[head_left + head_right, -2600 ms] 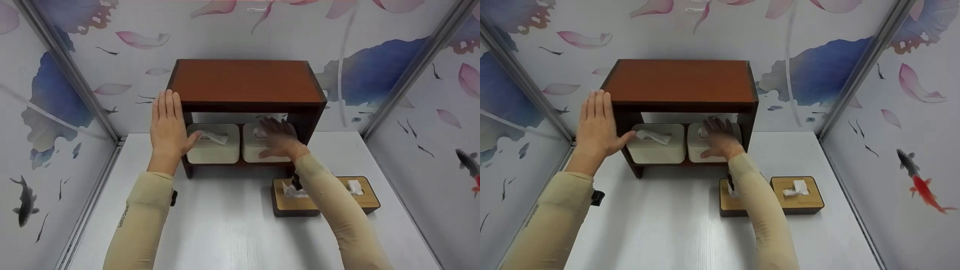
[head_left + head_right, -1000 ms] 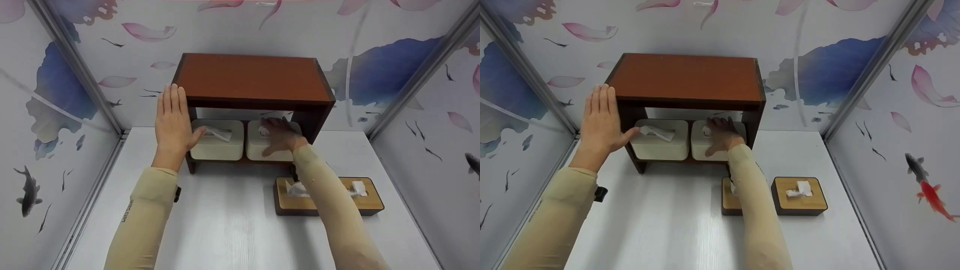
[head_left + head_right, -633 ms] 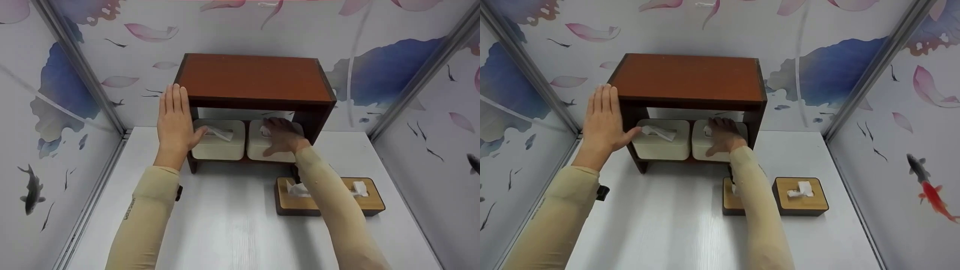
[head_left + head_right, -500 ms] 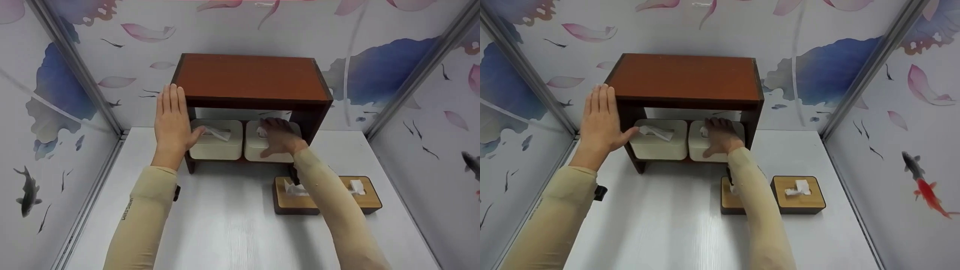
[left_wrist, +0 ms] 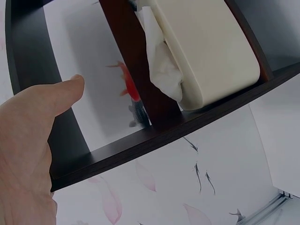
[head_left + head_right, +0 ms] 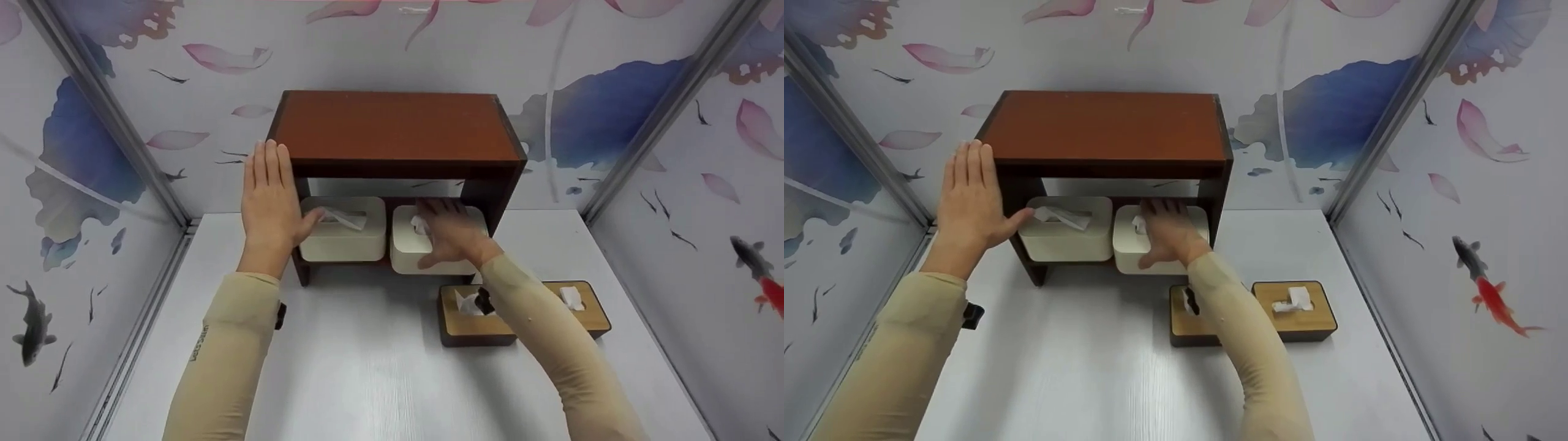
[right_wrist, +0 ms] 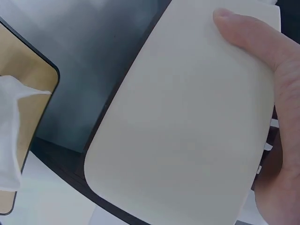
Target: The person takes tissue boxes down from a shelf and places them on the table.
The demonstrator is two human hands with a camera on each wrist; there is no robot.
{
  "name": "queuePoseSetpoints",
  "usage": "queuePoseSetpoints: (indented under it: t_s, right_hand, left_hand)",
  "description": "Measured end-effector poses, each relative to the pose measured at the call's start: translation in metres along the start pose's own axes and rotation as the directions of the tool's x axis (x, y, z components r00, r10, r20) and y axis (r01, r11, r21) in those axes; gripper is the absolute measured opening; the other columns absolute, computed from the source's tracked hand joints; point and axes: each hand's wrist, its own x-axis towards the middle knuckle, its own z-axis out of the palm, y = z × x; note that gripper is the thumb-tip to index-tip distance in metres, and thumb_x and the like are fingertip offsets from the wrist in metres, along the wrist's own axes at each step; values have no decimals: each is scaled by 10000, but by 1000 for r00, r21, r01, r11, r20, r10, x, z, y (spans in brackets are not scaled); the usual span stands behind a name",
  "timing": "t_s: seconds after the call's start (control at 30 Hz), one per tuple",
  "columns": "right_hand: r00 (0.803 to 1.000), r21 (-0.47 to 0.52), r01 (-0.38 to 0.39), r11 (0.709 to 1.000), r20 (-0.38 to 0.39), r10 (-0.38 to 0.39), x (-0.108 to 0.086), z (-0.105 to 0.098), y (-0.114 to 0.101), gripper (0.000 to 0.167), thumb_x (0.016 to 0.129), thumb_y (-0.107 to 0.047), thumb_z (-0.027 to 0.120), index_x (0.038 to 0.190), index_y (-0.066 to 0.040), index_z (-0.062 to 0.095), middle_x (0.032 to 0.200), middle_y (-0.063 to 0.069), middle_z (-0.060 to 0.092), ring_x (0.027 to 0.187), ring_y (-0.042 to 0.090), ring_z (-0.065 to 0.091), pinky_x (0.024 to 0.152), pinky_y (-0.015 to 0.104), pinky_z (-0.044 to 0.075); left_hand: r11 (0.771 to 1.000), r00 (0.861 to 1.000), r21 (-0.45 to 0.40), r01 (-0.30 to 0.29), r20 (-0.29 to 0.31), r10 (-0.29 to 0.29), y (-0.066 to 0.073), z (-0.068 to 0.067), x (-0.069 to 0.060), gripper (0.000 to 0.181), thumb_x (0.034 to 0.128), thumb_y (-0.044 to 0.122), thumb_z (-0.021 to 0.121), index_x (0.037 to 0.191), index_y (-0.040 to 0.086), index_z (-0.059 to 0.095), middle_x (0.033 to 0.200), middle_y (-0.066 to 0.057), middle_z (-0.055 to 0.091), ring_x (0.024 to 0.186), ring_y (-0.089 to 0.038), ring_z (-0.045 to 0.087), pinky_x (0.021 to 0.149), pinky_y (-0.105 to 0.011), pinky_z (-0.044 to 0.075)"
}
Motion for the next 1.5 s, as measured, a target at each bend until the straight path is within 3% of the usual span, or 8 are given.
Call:
queuePoseSetpoints:
  t_s: [0.47,0.7,1.5]
  right_hand:
    - [989,-94,28,995,-140,-41,-28,6,-16,1298,509,-672,826,1526,-68,292,1493,174,390,1341,431,392,1084,605,356]
    - [991,-105,14,994,-132,-28,-38,6,-26,1309,514,-699,804,1534,-76,271,1488,162,393,1352,394,387,1094,571,345]
    - [992,-73,71,995,-99,-78,-55,20,-72,1315,511,-698,806,1533,-82,253,1464,128,417,1338,328,404,1125,535,314]
  left_hand:
    - [1000,1000,13,0,12,0,1,-1,-1,1206,867,717,486,1503,-34,-211,1615,-241,-141,1515,-376,-115,1252,-472,-36]
    - [1000,1000,9,-1,12,0,2,-1,0,1209,866,721,486,1503,-33,-211,1614,-243,-145,1514,-377,-116,1252,-470,-37]
    - [1000,1000,-18,-4,7,4,2,-3,-2,1206,870,706,499,1502,-36,-212,1609,-250,-152,1509,-391,-126,1250,-475,-47]
